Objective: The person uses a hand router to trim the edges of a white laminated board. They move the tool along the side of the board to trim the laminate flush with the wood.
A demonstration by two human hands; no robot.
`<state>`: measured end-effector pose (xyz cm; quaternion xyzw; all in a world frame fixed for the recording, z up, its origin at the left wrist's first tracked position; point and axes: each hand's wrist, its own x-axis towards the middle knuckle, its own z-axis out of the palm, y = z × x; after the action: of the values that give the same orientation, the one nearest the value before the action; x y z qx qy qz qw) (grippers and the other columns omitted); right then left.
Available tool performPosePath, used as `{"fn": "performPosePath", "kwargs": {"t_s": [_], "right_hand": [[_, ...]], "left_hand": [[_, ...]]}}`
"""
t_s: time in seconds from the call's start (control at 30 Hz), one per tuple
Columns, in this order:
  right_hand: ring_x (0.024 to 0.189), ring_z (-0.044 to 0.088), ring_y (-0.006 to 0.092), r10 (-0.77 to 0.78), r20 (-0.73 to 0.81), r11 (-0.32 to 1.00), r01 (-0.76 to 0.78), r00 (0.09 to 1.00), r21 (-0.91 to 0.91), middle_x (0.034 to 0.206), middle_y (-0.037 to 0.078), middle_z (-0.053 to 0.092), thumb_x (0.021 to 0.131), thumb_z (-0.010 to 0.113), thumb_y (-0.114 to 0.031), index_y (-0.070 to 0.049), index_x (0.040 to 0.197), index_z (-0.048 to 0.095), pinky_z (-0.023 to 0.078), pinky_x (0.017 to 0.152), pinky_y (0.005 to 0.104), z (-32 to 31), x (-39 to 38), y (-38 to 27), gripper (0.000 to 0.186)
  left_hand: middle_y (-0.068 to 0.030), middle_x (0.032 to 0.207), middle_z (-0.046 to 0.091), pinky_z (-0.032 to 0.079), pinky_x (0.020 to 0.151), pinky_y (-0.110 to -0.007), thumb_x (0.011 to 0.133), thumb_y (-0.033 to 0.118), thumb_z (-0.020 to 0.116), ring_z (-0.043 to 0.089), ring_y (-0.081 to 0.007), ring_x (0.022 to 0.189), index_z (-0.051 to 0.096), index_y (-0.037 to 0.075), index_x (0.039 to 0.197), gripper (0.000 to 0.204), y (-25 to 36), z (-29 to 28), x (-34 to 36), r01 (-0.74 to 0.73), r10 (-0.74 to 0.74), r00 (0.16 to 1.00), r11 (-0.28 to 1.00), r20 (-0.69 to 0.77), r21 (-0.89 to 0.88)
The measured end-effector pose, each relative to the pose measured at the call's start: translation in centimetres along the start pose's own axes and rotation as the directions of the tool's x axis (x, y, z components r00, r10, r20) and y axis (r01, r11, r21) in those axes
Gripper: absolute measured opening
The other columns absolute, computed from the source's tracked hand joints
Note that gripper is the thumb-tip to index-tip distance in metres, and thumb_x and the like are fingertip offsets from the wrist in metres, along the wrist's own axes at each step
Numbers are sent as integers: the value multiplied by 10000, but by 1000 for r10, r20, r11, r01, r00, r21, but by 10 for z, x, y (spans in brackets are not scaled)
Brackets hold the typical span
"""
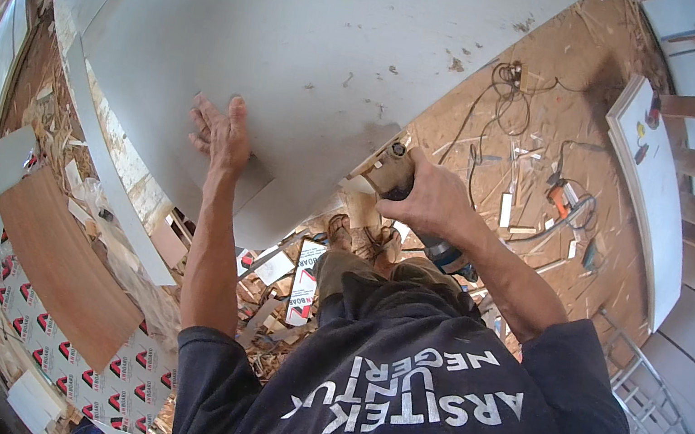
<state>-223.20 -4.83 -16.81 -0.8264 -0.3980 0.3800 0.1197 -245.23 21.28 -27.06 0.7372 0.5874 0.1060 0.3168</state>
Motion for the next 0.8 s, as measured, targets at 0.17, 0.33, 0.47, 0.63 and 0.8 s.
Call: {"fn": "performPosePath", "kwargs": {"t_s": [0.17,0.33,0.47,0.63,0.8], "right_hand": [[849,708,442,-2,24,1000,1,1000,8,899,277,701,649,775,-482,55,1188,538,558,766,494,17,-8,-11,797],[879,717,431,7,62,1000,-7,998,-15,895,261,709,673,763,-521,43,1174,547,564,792,495,30,-17,-26,784],[873,714,436,8,44,1000,-7,999,-9,893,259,706,661,766,-511,37,1159,547,564,793,495,36,-20,-30,771],[876,717,429,22,44,1000,-21,999,-23,894,253,708,663,769,-520,31,1148,553,567,785,495,41,-23,-38,765],[859,720,424,10,1,1000,-10,1000,-16,874,247,708,673,773,-534,28,1117,565,568,769,494,52,-26,-40,745]], "left_hand": [[-249,1702,25,-117,1208,-602,1004,697,313,-78,-402,1578,32,-79,1600,1018,0,1,-2,11,-12,1000,1000,-5,-29],[-268,1695,30,-109,1226,-559,1008,666,349,-85,-374,1582,50,-82,1599,999,6,1,-5,0,0,1000,999,-11,-36],[-258,1698,23,-129,1204,-606,1005,670,345,-109,-417,1570,19,-82,1599,1012,8,1,-6,-9,8,1000,997,-20,-77],[-245,1702,24,-117,1210,-605,1011,645,356,-105,-408,1574,20,-77,1601,992,11,-2,-8,-11,11,1000,999,-4,-53],[-233,1705,36,-106,1214,-607,1014,624,375,-96,-402,1576,27,-71,1604,976,10,1,-5,-8,8,1000,999,-10,-53]]}}
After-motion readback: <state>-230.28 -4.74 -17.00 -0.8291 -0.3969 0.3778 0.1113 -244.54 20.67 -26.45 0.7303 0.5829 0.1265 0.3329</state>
